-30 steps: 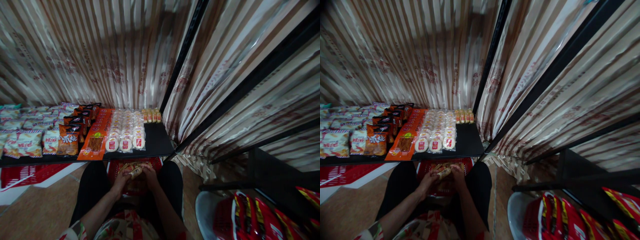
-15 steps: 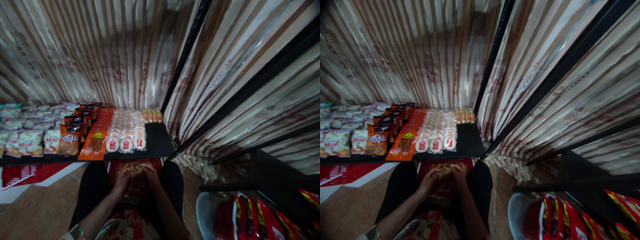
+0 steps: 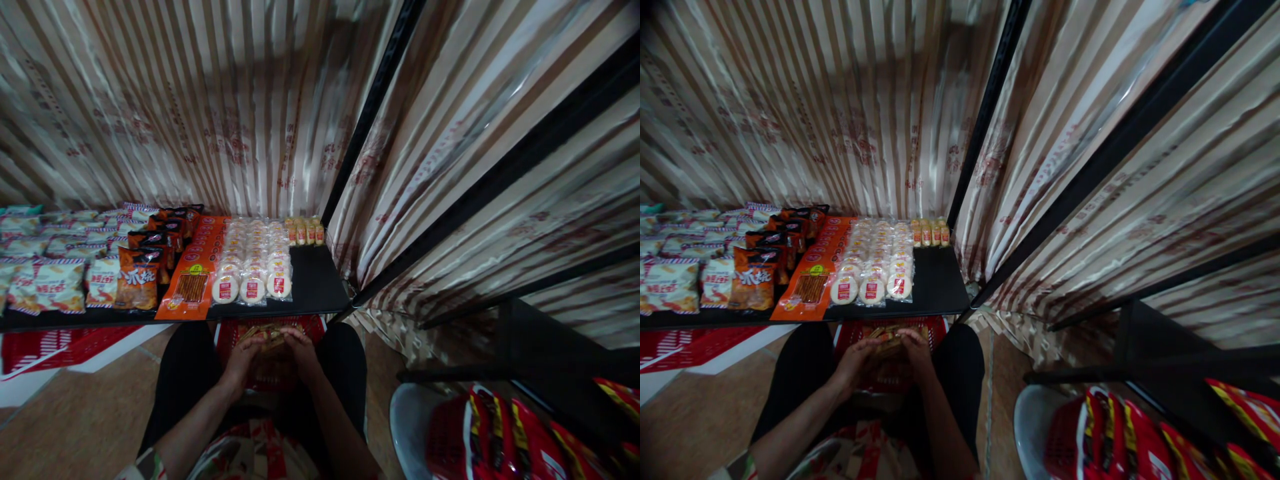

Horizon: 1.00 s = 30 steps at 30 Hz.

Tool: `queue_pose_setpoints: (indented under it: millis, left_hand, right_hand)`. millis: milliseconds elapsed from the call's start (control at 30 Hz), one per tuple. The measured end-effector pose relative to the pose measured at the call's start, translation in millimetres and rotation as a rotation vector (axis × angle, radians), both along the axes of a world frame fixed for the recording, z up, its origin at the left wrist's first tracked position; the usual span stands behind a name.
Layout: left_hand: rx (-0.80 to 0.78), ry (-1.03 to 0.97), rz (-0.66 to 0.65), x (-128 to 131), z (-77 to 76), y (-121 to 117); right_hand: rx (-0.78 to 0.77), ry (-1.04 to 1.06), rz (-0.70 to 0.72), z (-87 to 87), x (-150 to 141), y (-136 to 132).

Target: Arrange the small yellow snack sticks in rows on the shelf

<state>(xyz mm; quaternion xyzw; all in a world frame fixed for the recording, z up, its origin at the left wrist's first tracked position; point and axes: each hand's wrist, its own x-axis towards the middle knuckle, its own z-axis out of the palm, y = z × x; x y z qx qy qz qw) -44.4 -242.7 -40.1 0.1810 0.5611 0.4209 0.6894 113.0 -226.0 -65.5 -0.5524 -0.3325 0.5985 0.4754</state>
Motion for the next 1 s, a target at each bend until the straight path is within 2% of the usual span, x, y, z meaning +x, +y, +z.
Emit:
queue_pose_setpoints:
  millis: [167,367,633,800,1000]
  left_hand:
    - [-0.044,-0.097,0.047,1,0.8,-1]
    - [-0.2,-0.281,0.116,3,-7.2,2]
    - [-0.387,-0.44,0.176,0,-2.1,4]
    - [-0.375,-0.478,0.185,-1,-9.0,4]
    - [-0.336,-0.443,0.144,-2,-13.6,1]
  right_hand:
    - [-0.017,0.017,0.032,6.8,0,-2]
    - [-0.027,-0.014,0.069,21.3,1,-5]
    - [0.012,0.127,0.096,14.9,2,-6]
    - [-0.02,0.289,0.139,15.1,1,-9]
    - [-0.015,0.294,0.175,11.8,1,-9]
